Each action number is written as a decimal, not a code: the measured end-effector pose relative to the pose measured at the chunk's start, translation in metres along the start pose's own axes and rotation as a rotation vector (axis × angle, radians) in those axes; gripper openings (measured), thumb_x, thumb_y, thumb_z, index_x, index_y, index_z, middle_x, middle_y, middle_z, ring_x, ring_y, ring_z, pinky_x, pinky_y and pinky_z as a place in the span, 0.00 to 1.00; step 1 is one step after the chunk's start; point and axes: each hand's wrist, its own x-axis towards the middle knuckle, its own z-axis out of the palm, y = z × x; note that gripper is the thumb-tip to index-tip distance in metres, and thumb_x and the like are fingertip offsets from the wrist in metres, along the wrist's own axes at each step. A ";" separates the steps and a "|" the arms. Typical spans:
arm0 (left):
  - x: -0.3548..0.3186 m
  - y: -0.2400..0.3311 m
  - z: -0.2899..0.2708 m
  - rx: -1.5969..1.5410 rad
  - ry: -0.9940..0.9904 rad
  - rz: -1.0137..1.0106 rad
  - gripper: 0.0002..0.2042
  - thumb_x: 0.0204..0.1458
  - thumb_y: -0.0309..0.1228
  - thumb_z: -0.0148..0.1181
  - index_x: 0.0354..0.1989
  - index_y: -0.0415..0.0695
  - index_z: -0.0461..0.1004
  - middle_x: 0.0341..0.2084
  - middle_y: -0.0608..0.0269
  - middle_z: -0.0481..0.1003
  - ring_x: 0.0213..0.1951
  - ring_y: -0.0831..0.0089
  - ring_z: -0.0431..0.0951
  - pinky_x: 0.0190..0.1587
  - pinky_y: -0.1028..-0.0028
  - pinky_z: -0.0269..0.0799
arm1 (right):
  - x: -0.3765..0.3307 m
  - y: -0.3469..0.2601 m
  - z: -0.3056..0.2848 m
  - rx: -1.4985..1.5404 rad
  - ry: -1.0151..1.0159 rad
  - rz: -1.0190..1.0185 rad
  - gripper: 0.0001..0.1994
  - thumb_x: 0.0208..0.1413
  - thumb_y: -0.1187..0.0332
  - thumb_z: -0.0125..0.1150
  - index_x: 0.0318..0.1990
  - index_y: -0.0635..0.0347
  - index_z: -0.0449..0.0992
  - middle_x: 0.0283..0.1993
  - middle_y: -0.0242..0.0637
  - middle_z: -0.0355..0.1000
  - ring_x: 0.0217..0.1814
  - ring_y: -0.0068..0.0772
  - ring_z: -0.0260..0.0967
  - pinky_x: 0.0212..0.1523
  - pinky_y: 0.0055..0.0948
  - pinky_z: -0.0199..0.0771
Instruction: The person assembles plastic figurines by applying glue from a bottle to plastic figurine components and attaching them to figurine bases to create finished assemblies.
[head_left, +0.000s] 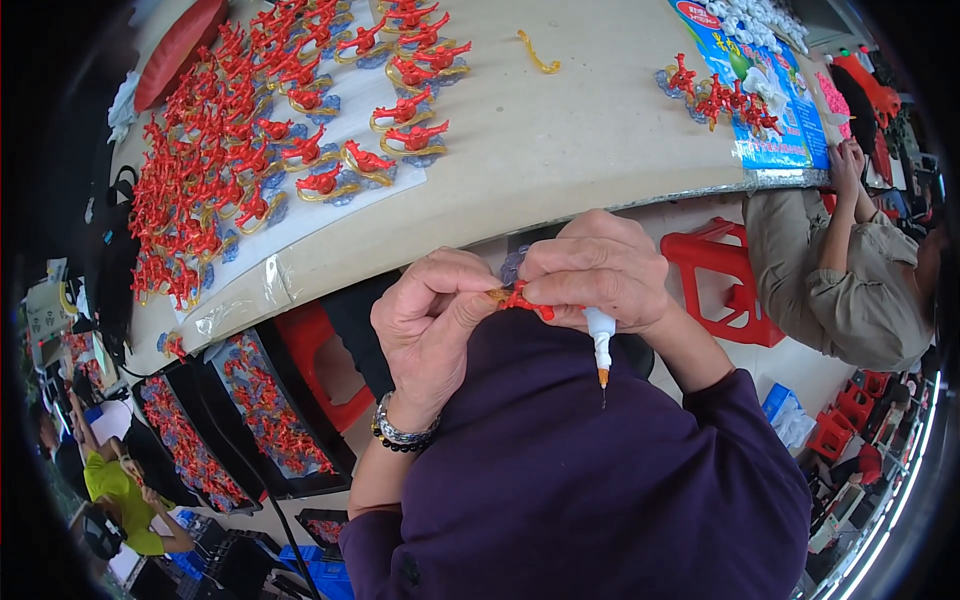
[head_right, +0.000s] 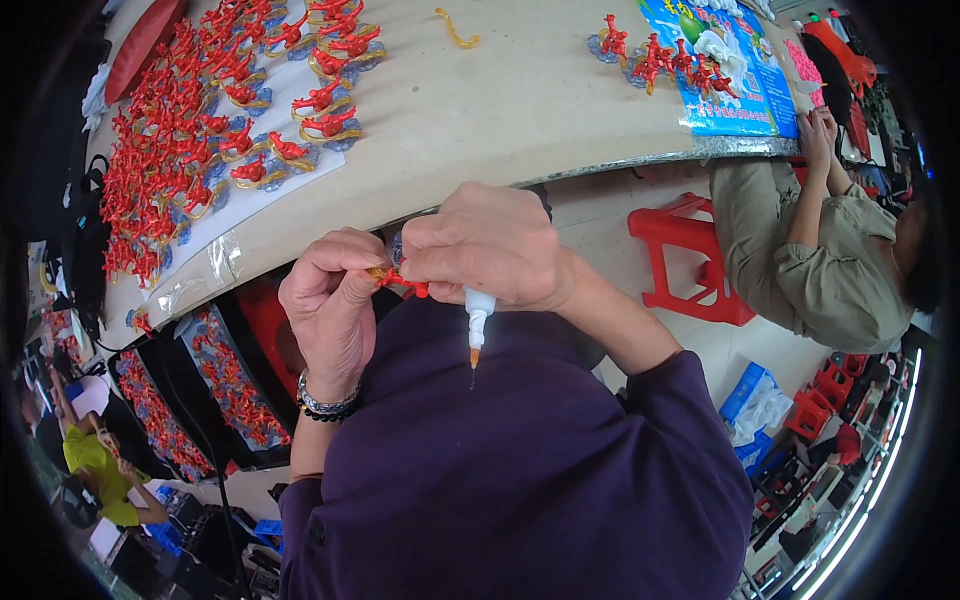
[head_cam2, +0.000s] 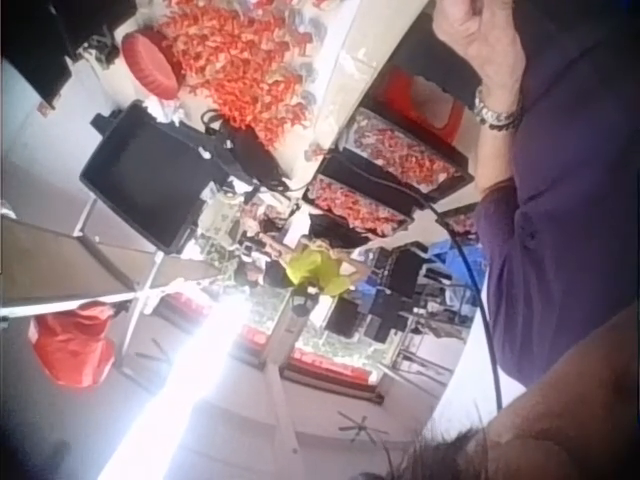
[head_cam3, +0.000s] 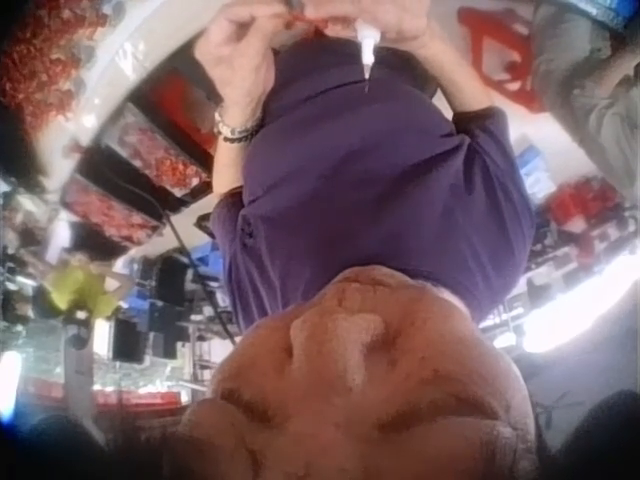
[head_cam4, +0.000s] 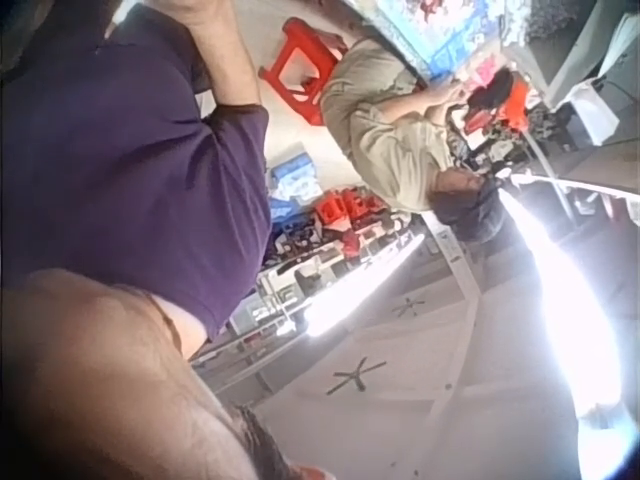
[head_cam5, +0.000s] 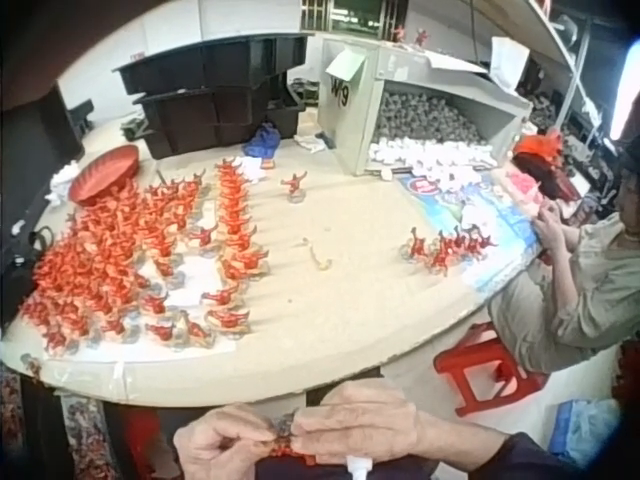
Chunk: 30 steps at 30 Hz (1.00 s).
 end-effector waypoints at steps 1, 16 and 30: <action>-0.001 -0.001 0.000 0.000 0.002 0.000 0.05 0.50 0.20 0.63 0.34 0.34 0.74 0.30 0.57 0.75 0.31 0.76 0.73 0.34 0.79 0.70 | 0.000 0.000 0.000 0.001 -0.002 0.001 0.11 0.42 0.69 0.73 0.35 0.54 0.78 0.33 0.34 0.78 0.26 0.28 0.70 0.26 0.22 0.69; -0.002 -0.002 -0.002 0.009 -0.022 0.061 0.04 0.50 0.20 0.63 0.33 0.34 0.75 0.29 0.57 0.75 0.30 0.76 0.73 0.32 0.80 0.69 | 0.001 0.000 -0.001 -0.027 -0.038 -0.037 0.11 0.44 0.69 0.72 0.36 0.55 0.79 0.34 0.35 0.78 0.27 0.27 0.71 0.25 0.21 0.70; 0.001 -0.004 0.009 0.058 0.116 -0.101 0.19 0.45 0.23 0.70 0.47 0.33 0.75 0.38 0.60 0.77 0.35 0.79 0.74 0.36 0.81 0.71 | 0.001 -0.006 0.014 0.279 0.119 0.432 0.13 0.37 0.78 0.69 0.34 0.62 0.79 0.34 0.36 0.78 0.29 0.28 0.67 0.29 0.23 0.70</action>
